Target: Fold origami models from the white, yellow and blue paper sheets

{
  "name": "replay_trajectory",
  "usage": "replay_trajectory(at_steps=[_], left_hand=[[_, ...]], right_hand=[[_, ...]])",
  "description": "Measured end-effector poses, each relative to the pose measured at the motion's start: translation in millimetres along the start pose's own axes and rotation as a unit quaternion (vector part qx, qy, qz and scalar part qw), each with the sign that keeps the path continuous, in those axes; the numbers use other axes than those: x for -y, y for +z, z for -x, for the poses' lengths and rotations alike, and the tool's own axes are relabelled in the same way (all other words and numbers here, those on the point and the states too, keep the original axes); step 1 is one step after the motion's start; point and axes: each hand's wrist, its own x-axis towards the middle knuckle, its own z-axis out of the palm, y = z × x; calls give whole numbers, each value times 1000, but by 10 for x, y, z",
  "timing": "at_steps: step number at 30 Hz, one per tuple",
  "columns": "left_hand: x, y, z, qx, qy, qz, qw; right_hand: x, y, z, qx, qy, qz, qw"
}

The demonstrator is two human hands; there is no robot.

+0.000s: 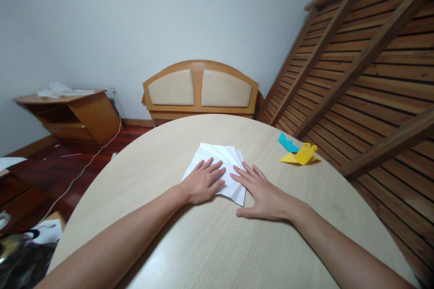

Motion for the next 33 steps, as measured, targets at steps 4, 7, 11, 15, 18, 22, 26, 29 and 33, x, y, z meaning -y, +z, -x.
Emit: replay_trajectory(at_steps=[4, 7, 11, 15, 18, 22, 26, 29, 33], left_hand=[[5, 2, 9, -25, 31, -6, 999], [2, -24, 18, -32, 64, -4, 997], [-9, -28, 25, -26, 92, -5, 995], [-26, 16, 12, -53, 87, -19, 995], [-43, 36, 0, -90, 99, -22, 991], [-54, 45, -8, -119, 85, -16, 989], [-40, 55, -15, -104, 81, 9, 991], [-30, 53, -22, -94, 65, 30, 993], [-24, 45, -37, -84, 59, 37, 994]], right_hand=[[42, 59, -43, -46, -1, 15, 999], [4, 59, -71, -77, 6, 19, 997], [-111, 40, -82, -86, 9, 17, 996], [-191, 8, -79, -81, 2, 24, 996], [-212, -6, -83, -96, 0, 24, 995], [-209, -7, -98, -122, -7, 6, 992], [-170, -30, -103, -141, 14, -26, 990], [-133, -59, -106, -141, 30, -39, 989], [-105, -71, -125, -142, 30, -35, 989]])
